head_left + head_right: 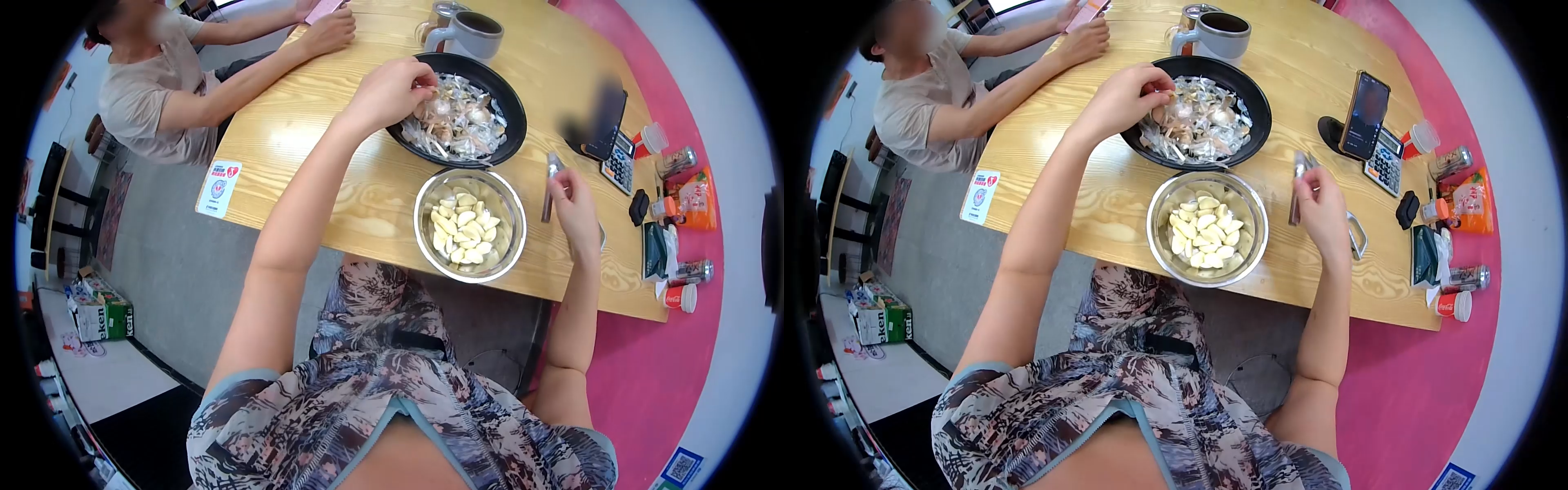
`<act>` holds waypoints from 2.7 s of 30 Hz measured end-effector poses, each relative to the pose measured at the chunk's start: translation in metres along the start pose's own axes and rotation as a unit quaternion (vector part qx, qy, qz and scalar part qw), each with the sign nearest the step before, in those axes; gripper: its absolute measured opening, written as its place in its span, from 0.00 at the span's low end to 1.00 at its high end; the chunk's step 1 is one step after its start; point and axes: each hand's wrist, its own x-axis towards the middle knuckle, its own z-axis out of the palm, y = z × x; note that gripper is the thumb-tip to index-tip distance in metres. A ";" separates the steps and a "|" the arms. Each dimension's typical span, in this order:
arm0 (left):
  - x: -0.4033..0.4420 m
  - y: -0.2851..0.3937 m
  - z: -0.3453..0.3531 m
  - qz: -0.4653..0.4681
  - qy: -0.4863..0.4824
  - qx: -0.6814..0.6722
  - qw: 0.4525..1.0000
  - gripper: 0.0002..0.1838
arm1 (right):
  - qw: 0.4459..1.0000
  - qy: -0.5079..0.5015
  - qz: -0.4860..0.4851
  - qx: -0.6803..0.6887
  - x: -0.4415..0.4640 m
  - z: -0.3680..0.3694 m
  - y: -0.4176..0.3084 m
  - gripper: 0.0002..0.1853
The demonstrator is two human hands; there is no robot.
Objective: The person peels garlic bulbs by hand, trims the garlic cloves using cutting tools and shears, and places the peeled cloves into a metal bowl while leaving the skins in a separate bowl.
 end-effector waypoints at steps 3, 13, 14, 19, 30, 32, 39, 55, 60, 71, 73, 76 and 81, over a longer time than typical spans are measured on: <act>-0.002 0.006 0.002 -0.028 -0.001 -0.149 0.989 0.06 | 0.994 0.018 -0.003 0.110 0.013 -0.005 -0.009 0.11; -0.007 0.004 0.011 -0.065 0.024 -0.374 0.925 0.12 | 0.856 -0.088 -0.019 0.509 0.046 0.019 -0.084 0.16; -0.007 0.003 0.010 -0.058 0.035 -0.384 0.921 0.13 | 0.856 -0.090 -0.016 0.510 0.046 0.021 -0.088 0.16; -0.013 0.006 0.002 -0.030 0.029 -0.217 0.975 0.12 | 0.911 -0.071 -0.069 0.400 0.050 0.027 -0.098 0.13; -0.003 0.012 0.007 -0.022 -0.013 0.272 0.962 0.10 | 0.910 -0.063 -0.054 0.407 0.045 0.028 -0.091 0.13; 0.001 0.014 0.009 -0.041 -0.058 0.294 0.953 0.09 | 0.910 -0.062 -0.054 0.406 0.043 0.026 -0.092 0.13; -0.009 0.020 0.007 -0.003 0.050 0.139 0.989 0.09 | 0.948 -0.009 -0.137 0.287 0.043 0.027 -0.099 0.12; -0.017 0.029 0.018 -0.037 0.005 -0.411 0.911 0.13 | 0.926 0.064 -0.200 0.315 0.052 0.067 -0.104 0.11; -0.020 0.035 0.016 -0.049 -0.008 -0.463 0.885 0.11 | 0.922 0.105 -0.292 0.231 0.049 0.071 -0.109 0.10; -0.022 0.035 0.021 0.005 0.004 -0.390 0.921 0.12 | 0.900 0.144 -0.382 0.149 0.045 0.072 -0.114 0.10; -0.022 0.037 0.021 -0.002 0.004 -0.393 0.919 0.12 | 0.887 0.166 -0.406 0.146 0.044 0.074 -0.113 0.09; -0.023 0.040 0.019 -0.019 -0.010 -0.403 0.915 0.12 | 0.871 0.190 -0.445 0.084 0.043 0.074 -0.112 0.08; -0.022 0.041 0.019 -0.051 -0.032 -0.439 0.896 0.12 | 0.881 0.185 -0.416 0.130 0.043 0.076 -0.110 0.08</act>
